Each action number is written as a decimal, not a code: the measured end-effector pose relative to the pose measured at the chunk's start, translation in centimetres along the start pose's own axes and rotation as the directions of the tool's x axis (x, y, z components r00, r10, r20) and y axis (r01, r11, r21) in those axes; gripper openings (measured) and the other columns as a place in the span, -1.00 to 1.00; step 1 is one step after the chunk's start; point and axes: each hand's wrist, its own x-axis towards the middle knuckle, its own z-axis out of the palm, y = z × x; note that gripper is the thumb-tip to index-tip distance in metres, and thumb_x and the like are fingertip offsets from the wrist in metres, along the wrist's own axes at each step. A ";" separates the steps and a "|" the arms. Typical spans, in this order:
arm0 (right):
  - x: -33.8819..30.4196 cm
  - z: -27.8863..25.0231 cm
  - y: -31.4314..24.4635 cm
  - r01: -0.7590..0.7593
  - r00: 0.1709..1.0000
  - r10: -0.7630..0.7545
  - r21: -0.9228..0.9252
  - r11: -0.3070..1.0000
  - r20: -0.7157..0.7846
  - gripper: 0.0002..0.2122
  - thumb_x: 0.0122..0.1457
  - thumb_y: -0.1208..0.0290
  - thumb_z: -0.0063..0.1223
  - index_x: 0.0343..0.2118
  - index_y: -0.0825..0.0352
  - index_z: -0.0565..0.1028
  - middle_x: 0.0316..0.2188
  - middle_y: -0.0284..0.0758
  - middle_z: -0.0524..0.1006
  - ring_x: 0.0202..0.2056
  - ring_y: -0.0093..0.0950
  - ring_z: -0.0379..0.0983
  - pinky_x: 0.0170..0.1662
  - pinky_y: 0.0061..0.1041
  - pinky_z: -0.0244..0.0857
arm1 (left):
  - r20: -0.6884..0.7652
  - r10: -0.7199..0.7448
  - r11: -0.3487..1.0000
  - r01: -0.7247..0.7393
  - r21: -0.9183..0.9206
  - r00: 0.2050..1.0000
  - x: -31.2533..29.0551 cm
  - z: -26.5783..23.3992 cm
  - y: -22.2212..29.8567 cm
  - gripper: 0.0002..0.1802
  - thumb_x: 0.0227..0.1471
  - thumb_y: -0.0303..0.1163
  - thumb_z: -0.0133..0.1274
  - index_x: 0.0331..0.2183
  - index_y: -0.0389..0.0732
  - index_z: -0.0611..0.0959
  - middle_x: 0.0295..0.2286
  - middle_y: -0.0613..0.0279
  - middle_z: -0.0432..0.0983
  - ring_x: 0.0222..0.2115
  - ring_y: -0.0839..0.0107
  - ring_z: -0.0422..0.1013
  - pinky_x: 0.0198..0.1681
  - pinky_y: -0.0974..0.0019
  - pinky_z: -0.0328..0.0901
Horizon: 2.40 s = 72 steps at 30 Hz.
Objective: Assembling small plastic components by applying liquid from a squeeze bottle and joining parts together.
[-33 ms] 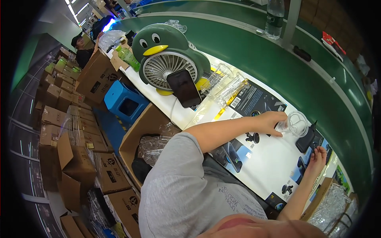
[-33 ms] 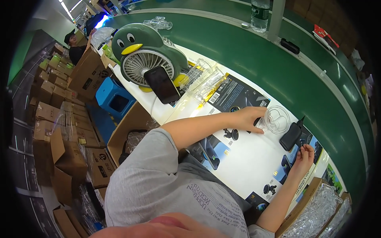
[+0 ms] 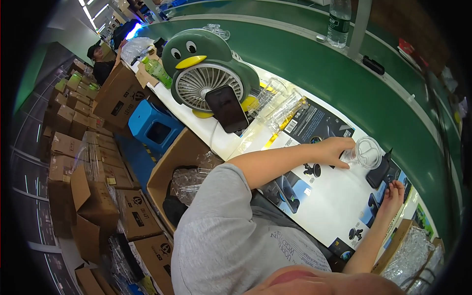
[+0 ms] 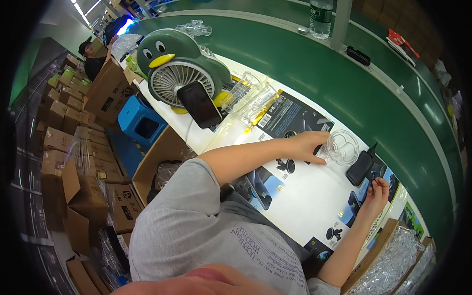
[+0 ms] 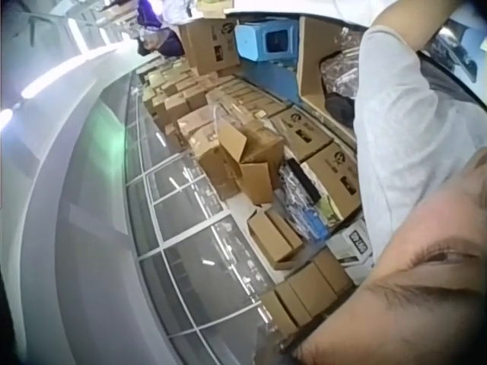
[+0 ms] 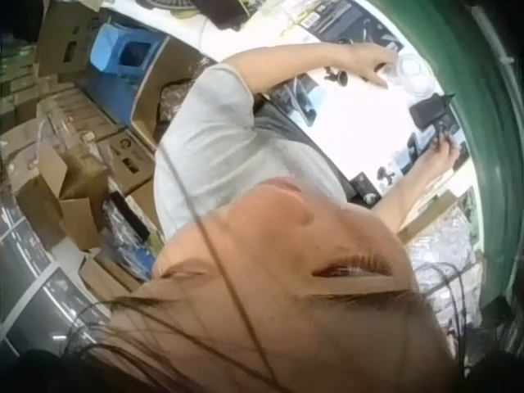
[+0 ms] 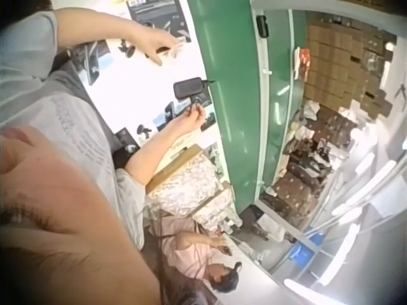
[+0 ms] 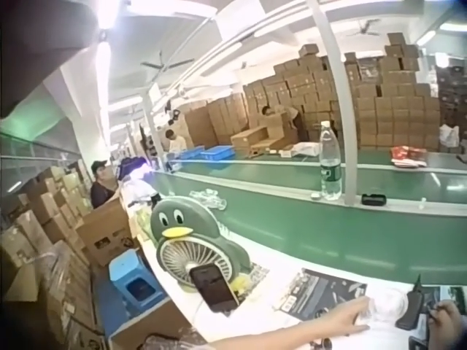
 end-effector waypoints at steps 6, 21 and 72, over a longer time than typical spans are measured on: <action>0.0 -0.6 0.3 -0.005 1.000 0.005 -0.010 1.000 -0.012 -0.85 0.06 0.60 -0.19 -0.30 0.33 0.38 -0.36 -0.43 0.40 -0.34 -0.69 0.33 -0.32 -0.77 0.17 | 0.015 -0.044 0.999 0.044 0.004 0.999 -0.1 -0.1 0.6 -0.55 -0.36 -0.40 0.19 -0.30 -0.24 0.46 -0.31 0.09 0.35 -0.22 0.14 0.30 -0.16 0.28 0.21; -0.5 0.1 -0.3 0.018 1.000 -0.017 0.027 0.999 -0.017 -0.87 0.08 0.57 -0.20 -0.30 0.32 0.37 -0.32 -0.40 0.40 -0.32 -0.67 0.32 -0.33 -0.75 0.18 | 0.067 -0.066 0.998 0.064 0.028 0.996 0.0 -0.3 0.5 -0.57 -0.32 -0.38 0.16 -0.29 -0.25 0.45 -0.34 0.10 0.33 -0.26 0.16 0.30 -0.19 0.28 0.21; -1.6 3.1 -2.1 -0.033 0.997 0.033 0.001 0.999 -0.076 -0.87 -0.11 0.65 -0.08 -0.46 0.31 0.41 -0.50 -0.42 0.42 -0.45 -0.67 0.32 -0.41 -0.77 0.17 | -0.193 0.016 0.965 0.035 0.259 0.981 0.5 0.7 1.1 -0.48 -0.36 -0.33 0.26 -0.25 -0.18 0.47 -0.32 0.10 0.46 -0.26 0.26 0.41 -0.20 0.31 0.28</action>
